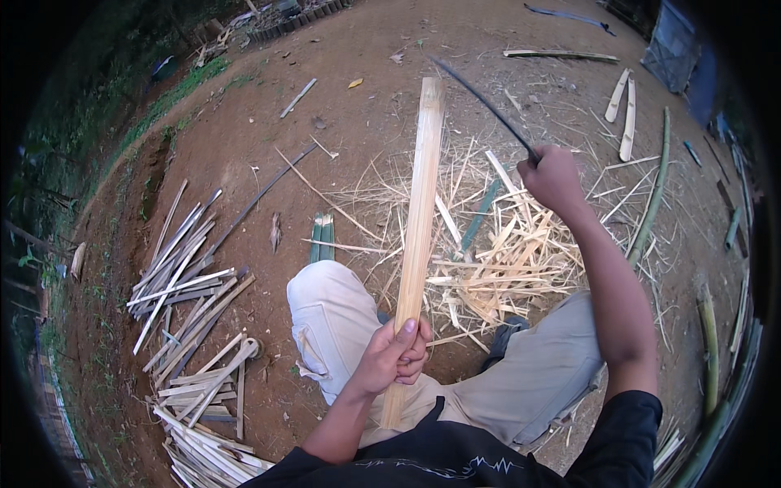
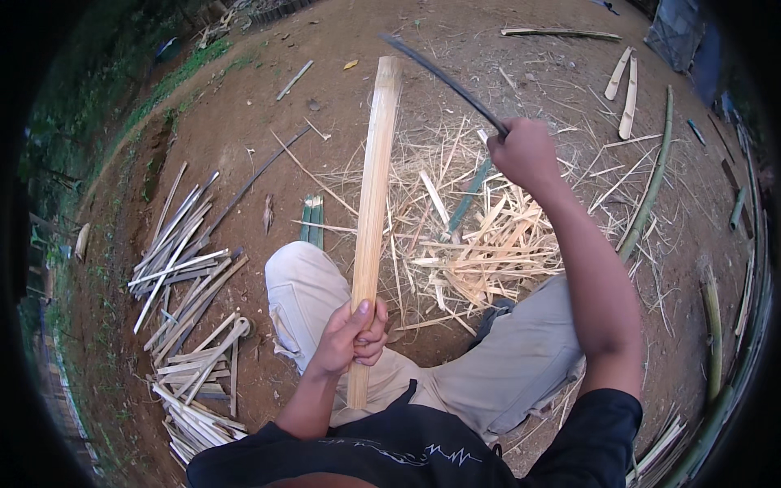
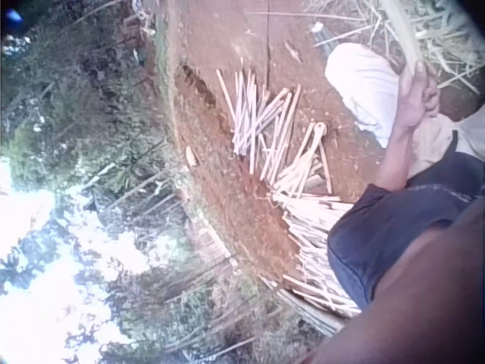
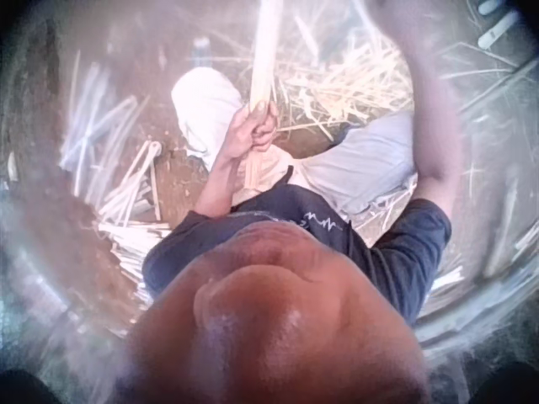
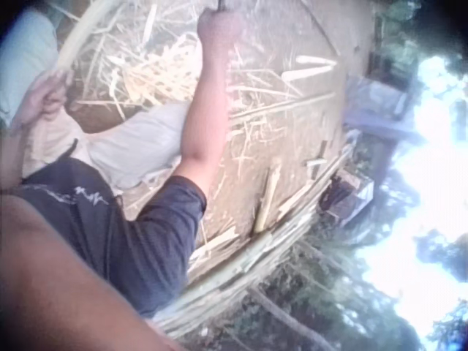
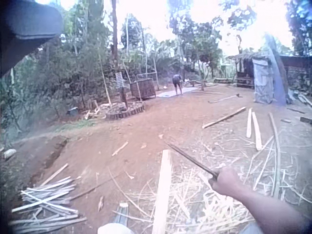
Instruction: The person sits on the ground and uses a machete to shave the outer green layer off a long bamboo strip. They hold the strip in their left hand and repeatedly strike it with the machete in their right hand to remove the skin and smooth the surface.
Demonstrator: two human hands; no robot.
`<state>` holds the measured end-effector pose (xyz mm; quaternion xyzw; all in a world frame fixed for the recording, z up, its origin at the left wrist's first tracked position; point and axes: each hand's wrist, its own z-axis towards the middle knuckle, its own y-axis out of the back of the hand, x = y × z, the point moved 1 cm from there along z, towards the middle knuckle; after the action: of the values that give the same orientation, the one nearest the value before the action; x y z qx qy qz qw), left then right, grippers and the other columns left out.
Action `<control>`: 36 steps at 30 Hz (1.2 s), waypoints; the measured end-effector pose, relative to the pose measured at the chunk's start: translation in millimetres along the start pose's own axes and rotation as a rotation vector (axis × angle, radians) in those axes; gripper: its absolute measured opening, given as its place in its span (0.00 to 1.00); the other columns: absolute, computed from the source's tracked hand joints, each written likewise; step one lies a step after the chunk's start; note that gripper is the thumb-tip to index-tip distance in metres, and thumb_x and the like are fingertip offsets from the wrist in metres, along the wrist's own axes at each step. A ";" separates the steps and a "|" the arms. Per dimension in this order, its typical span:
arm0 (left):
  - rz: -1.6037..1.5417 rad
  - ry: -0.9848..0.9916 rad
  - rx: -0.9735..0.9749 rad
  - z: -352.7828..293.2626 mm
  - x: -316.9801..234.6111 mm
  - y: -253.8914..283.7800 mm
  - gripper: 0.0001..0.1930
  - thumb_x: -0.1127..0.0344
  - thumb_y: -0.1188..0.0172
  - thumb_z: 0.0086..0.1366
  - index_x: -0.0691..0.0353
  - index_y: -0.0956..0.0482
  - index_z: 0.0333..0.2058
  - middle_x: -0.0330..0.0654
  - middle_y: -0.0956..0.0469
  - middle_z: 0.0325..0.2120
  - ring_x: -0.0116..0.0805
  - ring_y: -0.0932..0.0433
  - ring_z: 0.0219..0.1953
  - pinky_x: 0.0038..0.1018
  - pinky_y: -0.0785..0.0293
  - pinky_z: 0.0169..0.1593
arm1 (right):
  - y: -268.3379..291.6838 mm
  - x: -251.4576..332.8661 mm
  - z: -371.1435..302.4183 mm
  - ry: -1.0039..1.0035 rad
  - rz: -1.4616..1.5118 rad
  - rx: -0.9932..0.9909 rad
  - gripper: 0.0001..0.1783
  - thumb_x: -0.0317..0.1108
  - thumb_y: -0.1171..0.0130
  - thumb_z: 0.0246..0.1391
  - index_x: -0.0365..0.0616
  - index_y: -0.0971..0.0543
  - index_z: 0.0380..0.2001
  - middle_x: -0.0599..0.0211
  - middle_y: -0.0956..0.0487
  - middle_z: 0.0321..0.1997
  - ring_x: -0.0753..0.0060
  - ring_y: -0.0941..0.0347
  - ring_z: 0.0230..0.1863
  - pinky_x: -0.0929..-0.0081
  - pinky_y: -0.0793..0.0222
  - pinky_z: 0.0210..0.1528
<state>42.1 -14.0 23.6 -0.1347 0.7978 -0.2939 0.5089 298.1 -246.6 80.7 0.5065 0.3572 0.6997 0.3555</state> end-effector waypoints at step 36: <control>-0.186 0.139 0.162 2.1 13.6 -29.2 0.20 0.48 0.67 0.75 0.58 0.39 0.32 0.29 0.48 0.15 0.16 0.53 0.12 0.18 0.55 0.13 | 7.1 11.7 -18.1 0.164 -0.237 0.043 0.07 0.35 0.45 0.50 0.44 0.21 0.27 0.58 0.20 0.25 0.59 0.20 0.28 0.57 0.25 0.32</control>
<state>35.5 -44.8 30.6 -0.1458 0.7888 -0.4121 0.4320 276.9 -242.6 88.0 0.4092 0.4572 0.6840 0.3946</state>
